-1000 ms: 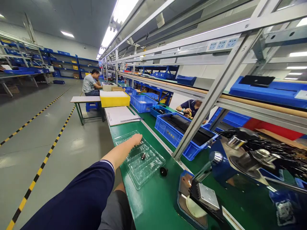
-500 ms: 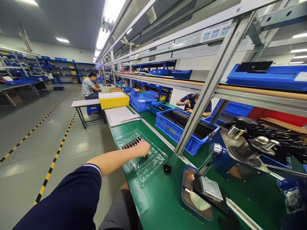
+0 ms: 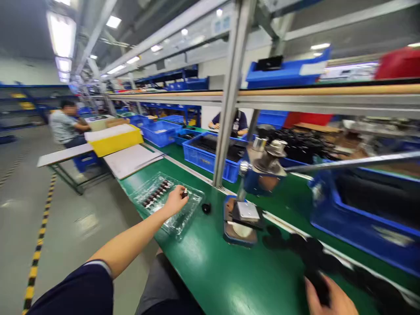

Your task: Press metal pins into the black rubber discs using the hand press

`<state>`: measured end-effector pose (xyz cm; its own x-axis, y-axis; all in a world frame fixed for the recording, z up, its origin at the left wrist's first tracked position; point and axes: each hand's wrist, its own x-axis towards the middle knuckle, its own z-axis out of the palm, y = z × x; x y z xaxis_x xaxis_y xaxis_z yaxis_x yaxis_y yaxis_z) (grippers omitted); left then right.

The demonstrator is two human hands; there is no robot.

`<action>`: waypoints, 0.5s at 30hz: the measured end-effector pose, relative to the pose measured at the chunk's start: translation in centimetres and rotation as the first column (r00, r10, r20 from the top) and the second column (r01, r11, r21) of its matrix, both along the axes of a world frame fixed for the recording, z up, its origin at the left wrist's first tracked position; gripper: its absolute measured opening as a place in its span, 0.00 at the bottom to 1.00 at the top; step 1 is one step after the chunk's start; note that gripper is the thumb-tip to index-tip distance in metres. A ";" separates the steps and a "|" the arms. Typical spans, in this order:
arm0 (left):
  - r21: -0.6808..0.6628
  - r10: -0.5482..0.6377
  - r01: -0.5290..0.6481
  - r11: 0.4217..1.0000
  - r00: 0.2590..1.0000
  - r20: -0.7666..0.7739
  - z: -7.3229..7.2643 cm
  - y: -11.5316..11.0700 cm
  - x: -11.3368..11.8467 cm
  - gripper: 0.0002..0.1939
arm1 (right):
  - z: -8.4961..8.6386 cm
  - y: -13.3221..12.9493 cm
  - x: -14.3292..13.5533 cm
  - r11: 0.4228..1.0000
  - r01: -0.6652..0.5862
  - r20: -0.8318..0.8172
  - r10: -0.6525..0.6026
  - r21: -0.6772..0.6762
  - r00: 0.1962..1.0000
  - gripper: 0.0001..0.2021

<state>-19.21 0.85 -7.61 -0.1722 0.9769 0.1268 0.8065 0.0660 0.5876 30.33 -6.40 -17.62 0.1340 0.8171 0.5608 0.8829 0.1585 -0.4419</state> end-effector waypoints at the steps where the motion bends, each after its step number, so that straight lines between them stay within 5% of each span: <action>1: -0.011 -0.078 0.079 0.997 0.995 0.068 -0.3 -1.1 1.1 0.17 | 0.1 -0.5 -0.7 0.996 0.029 0.002 -0.030 0.089 1.000 0.28; 2: -0.022 -0.171 0.178 0.984 0.968 0.181 -0.8 -2.4 2.4 0.17 | 0.2 -1.0 -1.6 0.988 0.036 0.009 -0.038 0.150 0.999 0.28; 4: -0.026 -0.300 0.381 0.924 0.768 0.566 -2.1 -5.1 5.4 0.18 | 0.4 -1.9 -4.0 0.981 -0.024 0.014 0.022 0.194 1.000 0.26; 7: -0.070 -0.300 0.561 0.825 0.539 0.787 -4.0 -8.7 10.7 0.17 | 0.2 -2.8 -7.4 0.977 -0.196 0.050 0.193 0.078 0.980 0.24; 11: -0.027 -0.308 0.652 0.758 0.394 0.866 -6.1 -10.1 17.3 0.16 | -0.7 -3.8 -9.2 0.953 -0.291 0.070 0.297 -0.088 0.952 0.24; 15: -0.007 -0.280 0.560 0.828 0.424 0.861 -8.2 -9.8 19.9 0.15 | -0.7 -4.2 -8.5 0.961 -0.244 0.064 0.254 -0.131 0.965 0.29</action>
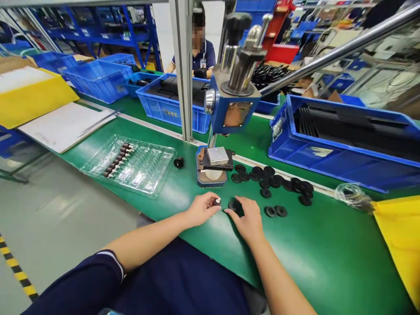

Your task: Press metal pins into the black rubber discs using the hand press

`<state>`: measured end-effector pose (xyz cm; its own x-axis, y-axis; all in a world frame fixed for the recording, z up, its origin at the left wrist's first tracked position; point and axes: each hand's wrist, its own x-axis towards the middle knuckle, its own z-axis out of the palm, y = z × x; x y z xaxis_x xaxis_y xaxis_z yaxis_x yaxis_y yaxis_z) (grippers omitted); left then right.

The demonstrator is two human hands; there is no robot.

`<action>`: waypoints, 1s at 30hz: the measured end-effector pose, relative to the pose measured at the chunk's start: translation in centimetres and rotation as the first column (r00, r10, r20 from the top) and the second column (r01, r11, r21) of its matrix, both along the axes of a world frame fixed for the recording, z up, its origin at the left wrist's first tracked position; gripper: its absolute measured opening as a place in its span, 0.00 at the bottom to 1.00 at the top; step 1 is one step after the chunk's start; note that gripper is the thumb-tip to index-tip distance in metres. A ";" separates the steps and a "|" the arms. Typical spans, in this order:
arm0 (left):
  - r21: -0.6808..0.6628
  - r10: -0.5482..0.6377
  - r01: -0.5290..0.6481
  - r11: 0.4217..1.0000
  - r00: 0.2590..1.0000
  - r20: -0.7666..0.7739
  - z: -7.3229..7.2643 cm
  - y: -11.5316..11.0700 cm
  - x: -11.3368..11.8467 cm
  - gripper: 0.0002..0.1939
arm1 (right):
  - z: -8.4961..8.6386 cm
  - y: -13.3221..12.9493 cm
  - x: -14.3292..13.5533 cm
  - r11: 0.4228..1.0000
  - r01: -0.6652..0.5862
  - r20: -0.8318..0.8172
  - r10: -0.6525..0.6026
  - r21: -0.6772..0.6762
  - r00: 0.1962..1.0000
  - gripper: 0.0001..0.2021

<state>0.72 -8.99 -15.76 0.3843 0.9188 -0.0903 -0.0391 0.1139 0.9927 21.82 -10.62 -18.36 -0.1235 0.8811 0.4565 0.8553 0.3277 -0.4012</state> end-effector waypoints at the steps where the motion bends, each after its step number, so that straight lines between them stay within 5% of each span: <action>1: 0.022 0.019 -0.018 1.000 1.000 -0.023 -0.4 -0.1 0.1 0.15 | 0.1 0.0 0.4 0.999 0.037 0.004 -0.037 0.000 0.999 0.28; 6: 0.129 0.030 -0.014 0.992 0.992 -0.122 -1.4 -0.6 -0.4 0.12 | 1.1 1.0 3.5 0.933 0.358 0.029 -0.359 0.037 0.933 0.19; 10: 0.148 0.052 -0.027 0.989 0.985 -0.164 -1.7 -0.5 -0.3 0.14 | 1.5 2.5 5.5 0.887 0.462 0.061 -0.462 0.021 0.884 0.20; 21: 0.104 0.054 -0.042 0.994 0.992 -0.115 -1.4 -0.2 0.1 0.14 | 2.4 7.7 0.6 0.980 0.164 0.216 -0.137 -0.111 0.967 0.18; 30: 0.117 0.061 -0.050 0.992 0.993 -0.099 -1.6 0.0 0.2 0.13 | 1.8 3.9 1.8 0.977 0.143 0.166 -0.116 -0.160 0.979 0.13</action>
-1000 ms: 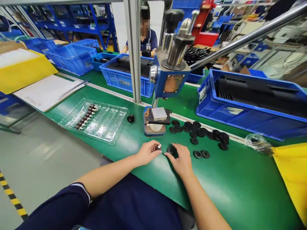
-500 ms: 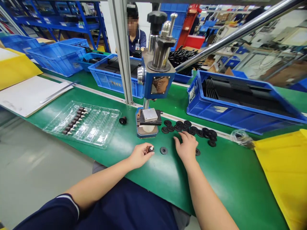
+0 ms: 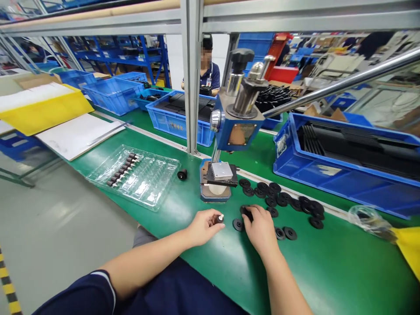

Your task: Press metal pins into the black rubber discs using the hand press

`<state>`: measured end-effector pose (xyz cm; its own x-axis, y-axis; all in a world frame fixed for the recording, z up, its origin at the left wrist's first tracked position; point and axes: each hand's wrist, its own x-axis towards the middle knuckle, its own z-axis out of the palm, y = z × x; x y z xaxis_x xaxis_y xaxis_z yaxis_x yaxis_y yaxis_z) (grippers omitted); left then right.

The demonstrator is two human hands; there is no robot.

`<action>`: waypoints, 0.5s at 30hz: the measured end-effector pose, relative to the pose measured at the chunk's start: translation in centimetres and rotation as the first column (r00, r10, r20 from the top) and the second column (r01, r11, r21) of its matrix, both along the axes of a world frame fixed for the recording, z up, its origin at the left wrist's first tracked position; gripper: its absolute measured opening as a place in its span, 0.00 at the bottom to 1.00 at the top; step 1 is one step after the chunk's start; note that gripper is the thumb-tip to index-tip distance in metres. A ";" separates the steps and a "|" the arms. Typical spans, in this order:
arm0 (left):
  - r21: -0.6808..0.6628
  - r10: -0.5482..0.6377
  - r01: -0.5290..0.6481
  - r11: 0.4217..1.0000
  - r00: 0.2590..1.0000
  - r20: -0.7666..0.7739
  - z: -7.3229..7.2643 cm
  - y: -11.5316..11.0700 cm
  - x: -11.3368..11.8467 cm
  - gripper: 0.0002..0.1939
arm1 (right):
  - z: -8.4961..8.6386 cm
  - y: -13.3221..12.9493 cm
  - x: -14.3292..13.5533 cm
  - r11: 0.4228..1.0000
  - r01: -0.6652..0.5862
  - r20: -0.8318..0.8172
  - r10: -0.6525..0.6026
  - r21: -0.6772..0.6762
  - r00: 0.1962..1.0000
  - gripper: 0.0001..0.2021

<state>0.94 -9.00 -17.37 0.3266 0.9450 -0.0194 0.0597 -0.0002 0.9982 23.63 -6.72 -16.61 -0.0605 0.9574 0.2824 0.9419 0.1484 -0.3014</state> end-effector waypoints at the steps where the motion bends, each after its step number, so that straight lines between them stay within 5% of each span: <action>1: 0.003 0.000 0.000 1.000 1.000 -0.001 0.0 0.0 0.0 0.13 | -0.1 -0.3 0.2 1.000 0.010 -0.012 -0.010 -0.013 1.000 0.13; 11: -0.076 -0.005 0.011 0.997 0.997 0.080 0.8 -0.3 0.0 0.16 | -0.1 -1.3 1.0 0.984 0.176 -0.236 -0.179 -0.036 0.955 0.18; 15: -0.067 -0.019 0.026 0.997 0.995 0.102 0.6 -0.1 0.0 0.15 | 0.3 -2.2 -1.2 0.993 0.118 -0.377 -0.108 0.003 0.920 0.20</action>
<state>0.96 -9.10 -16.78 0.3510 0.9351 -0.0490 -0.0405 0.0675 0.9969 22.42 -8.91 -16.29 0.1633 0.9437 0.2876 0.7711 0.0597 -0.6340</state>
